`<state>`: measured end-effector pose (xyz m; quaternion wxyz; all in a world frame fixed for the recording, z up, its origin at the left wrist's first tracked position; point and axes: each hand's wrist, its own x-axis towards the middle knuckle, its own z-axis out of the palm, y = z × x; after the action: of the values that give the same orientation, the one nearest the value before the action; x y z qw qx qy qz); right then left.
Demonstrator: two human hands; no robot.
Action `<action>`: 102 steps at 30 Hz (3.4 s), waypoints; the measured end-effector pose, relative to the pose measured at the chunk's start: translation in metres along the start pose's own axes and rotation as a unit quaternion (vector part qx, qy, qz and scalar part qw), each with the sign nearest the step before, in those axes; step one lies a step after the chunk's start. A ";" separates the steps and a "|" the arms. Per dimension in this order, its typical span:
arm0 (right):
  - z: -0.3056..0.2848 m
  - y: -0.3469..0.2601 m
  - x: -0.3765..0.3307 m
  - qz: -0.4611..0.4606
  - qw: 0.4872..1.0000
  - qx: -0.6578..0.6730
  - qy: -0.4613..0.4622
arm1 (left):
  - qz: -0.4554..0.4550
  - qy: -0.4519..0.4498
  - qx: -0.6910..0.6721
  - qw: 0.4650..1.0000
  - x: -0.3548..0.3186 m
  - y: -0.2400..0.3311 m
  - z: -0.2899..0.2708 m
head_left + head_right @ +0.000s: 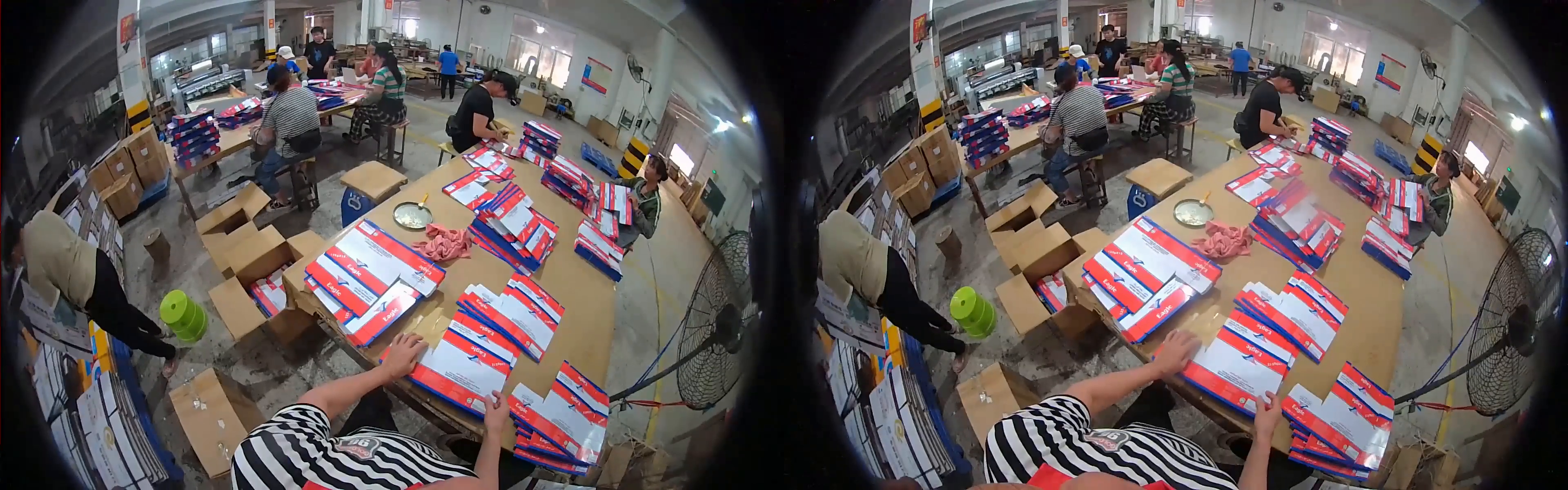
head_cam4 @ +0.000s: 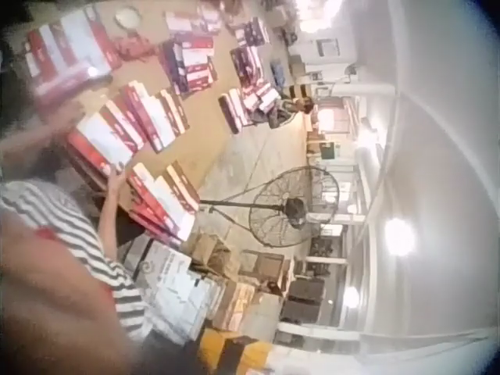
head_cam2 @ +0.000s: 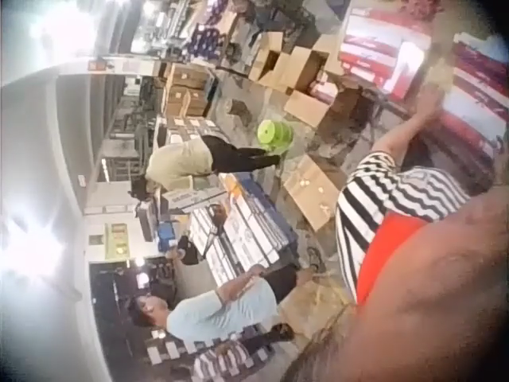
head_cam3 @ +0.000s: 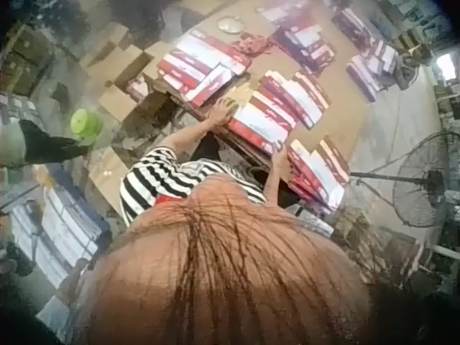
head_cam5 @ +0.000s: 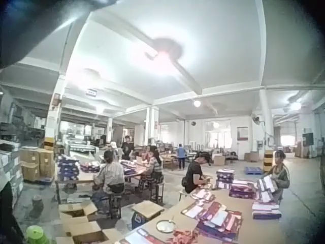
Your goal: Organizing and counting cardboard packaging flats on a workspace table.
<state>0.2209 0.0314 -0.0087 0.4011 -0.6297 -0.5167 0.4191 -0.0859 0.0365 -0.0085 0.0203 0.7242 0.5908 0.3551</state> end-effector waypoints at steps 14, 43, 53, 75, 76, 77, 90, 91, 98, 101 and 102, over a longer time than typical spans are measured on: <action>-0.009 -0.019 -0.021 0.103 0.940 0.313 -0.090 | -0.006 -0.014 -0.012 1.000 0.003 -0.008 0.007; -0.101 -0.162 -0.085 -0.038 0.921 0.385 0.045 | 0.037 -0.155 -0.231 0.960 0.085 0.105 -0.154; -0.117 -0.196 -0.111 -0.095 0.930 0.355 0.032 | 0.059 -0.095 -0.171 0.979 0.069 0.138 -0.194; -0.117 -0.152 -0.097 -0.123 0.887 0.440 0.073 | 0.354 -0.009 -0.089 0.931 0.072 0.161 -0.215; -0.116 -0.151 -0.097 -0.125 0.885 0.441 0.080 | 0.352 -0.013 -0.088 0.932 0.072 0.161 -0.216; -0.116 -0.150 -0.097 -0.127 0.884 0.442 0.087 | 0.352 -0.015 -0.089 0.932 0.072 0.162 -0.216; -0.117 -0.163 -0.105 -0.174 0.886 0.424 0.073 | 0.308 -0.044 -0.109 0.944 0.070 0.162 -0.217; -0.117 -0.163 -0.106 -0.178 0.888 0.418 0.067 | 0.311 -0.042 -0.109 0.943 0.070 0.162 -0.217; -0.117 -0.153 -0.107 -0.180 0.894 0.399 0.096 | 0.316 -0.036 -0.102 0.943 0.072 0.162 -0.215; -0.118 -0.144 -0.102 -0.212 0.901 0.372 0.065 | 0.320 -0.037 -0.086 0.943 0.072 0.160 -0.216; -0.119 -0.141 -0.102 -0.214 0.901 0.372 0.064 | 0.321 -0.040 -0.086 0.942 0.072 0.160 -0.216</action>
<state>0.2767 -0.0570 0.1739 0.7180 -0.3346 -0.4188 0.4439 -0.0637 -0.0330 0.2599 -0.0088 0.8845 0.2935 0.3625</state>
